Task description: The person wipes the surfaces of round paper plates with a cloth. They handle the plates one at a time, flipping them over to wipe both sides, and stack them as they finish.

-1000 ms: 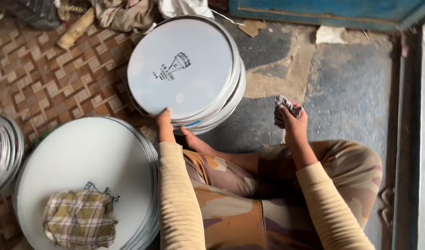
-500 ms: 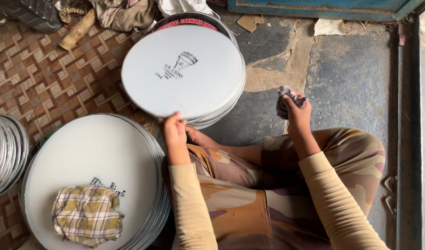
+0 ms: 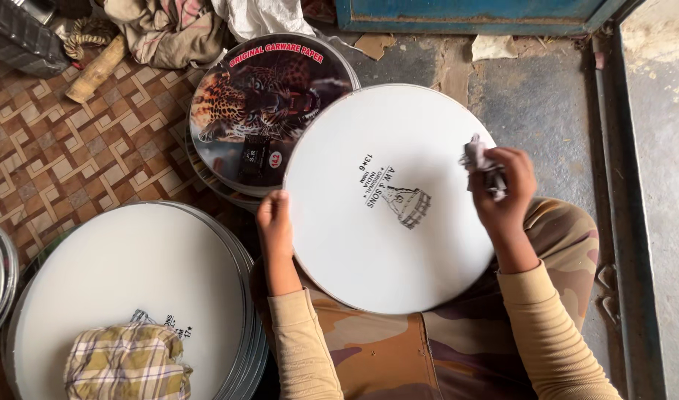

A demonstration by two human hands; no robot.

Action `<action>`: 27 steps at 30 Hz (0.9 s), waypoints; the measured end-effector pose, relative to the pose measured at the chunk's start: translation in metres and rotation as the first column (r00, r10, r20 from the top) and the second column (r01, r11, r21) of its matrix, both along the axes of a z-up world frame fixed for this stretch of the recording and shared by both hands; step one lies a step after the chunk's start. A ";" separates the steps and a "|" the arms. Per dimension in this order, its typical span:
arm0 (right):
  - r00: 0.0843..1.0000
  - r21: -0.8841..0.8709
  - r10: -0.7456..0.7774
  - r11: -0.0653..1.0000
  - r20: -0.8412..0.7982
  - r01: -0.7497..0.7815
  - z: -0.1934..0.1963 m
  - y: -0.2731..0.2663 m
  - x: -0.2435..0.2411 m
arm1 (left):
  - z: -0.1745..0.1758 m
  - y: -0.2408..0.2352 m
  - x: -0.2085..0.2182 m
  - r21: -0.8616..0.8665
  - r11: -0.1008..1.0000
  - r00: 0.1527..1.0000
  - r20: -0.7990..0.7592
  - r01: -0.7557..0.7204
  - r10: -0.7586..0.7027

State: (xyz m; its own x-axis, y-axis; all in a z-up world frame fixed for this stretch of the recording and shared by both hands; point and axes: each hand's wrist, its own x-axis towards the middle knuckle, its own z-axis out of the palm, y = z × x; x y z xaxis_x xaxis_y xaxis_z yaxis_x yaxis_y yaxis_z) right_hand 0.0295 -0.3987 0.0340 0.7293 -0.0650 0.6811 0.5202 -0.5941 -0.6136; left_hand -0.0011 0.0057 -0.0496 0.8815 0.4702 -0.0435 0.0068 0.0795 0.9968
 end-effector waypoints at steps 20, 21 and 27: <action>0.978 -0.511 -0.204 0.846 -0.046 0.153 -0.013 0.054 0.101 | 0.044 -0.029 0.005 0.567 0.820 0.996 -0.019 0.078 -0.081; 0.985 -0.387 -0.114 0.921 -0.133 0.054 -0.013 0.062 0.093 | 0.044 -0.028 0.006 0.527 0.847 0.993 0.050 0.067 -0.110; 0.851 -0.562 0.511 0.671 -0.120 -0.483 -0.084 0.169 -0.084 | 0.032 -0.025 0.000 0.443 0.894 0.970 0.181 0.069 -0.164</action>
